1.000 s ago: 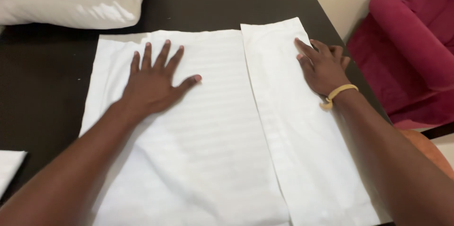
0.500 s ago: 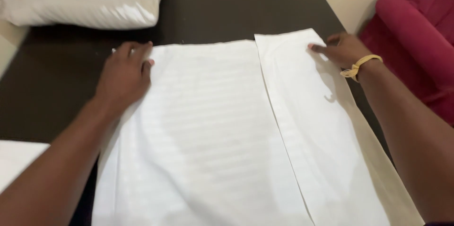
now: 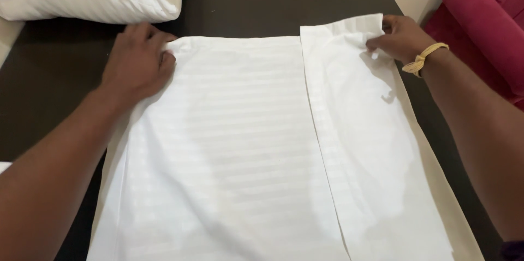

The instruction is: The person folds a white sheet on a dark table, smoothing it out and folding it into a compact rectangle. They then pick up a white pillow and place it on the table, followed by unfolding a white pillowcase and preparing to insert the pillow.

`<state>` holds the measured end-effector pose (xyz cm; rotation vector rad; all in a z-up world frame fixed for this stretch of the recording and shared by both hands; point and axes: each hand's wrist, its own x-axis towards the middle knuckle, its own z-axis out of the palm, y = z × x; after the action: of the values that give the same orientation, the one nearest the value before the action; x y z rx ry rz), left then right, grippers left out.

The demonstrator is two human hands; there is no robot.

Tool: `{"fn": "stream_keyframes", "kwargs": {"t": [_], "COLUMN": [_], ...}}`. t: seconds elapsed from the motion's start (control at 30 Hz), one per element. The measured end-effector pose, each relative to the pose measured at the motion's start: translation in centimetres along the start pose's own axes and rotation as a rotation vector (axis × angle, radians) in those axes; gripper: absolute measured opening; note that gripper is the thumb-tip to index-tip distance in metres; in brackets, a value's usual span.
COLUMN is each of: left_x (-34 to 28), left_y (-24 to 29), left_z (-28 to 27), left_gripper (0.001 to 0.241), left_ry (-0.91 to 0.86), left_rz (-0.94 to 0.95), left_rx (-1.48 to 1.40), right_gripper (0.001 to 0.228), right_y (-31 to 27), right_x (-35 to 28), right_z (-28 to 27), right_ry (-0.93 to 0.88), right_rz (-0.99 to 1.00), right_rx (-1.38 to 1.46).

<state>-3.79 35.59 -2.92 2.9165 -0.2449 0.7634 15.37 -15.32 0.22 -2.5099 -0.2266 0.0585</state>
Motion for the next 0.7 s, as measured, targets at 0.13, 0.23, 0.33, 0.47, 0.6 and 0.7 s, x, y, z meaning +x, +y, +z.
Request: {"fn": "stream_keyframes", "kwargs": {"t": [0.13, 0.23, 0.33, 0.47, 0.6, 0.7], "left_x": [0.6, 0.4, -1.1, -4.4, -8.5, -11.2], "left_y": [0.1, 0.4, 1.7, 4.8, 8.3, 11.2], "left_z": [-1.5, -3.5, -6.2, -9.8, -12.8, -14.3], "left_gripper": [0.04, 0.038, 0.034, 0.033, 0.051, 0.044], "left_ry": [-0.05, -0.083, -0.085, -0.025, 0.074, 0.11], "left_rz": [-0.086, -0.105, -0.104, -0.062, 0.001, -0.044], "left_rx": [-0.017, -0.032, -0.06, -0.108, -0.143, -0.202], "right_gripper": [0.042, 0.035, 0.03, 0.031, 0.033, 0.03], "right_y": [-4.3, -4.4, -4.6, -5.9, -5.9, -6.0], "right_x": [-3.3, -4.6, -7.2, -12.9, -18.2, -21.7], "right_z": [-0.9, -2.0, -3.5, -5.6, -6.7, -7.4], "right_ry": [-0.013, 0.051, 0.087, 0.129, 0.114, 0.1], "right_rz": [0.079, -0.026, -0.135, -0.196, -0.391, -0.45], "right_rx": [0.218, 0.301, 0.312, 0.213, 0.221, 0.124]}}
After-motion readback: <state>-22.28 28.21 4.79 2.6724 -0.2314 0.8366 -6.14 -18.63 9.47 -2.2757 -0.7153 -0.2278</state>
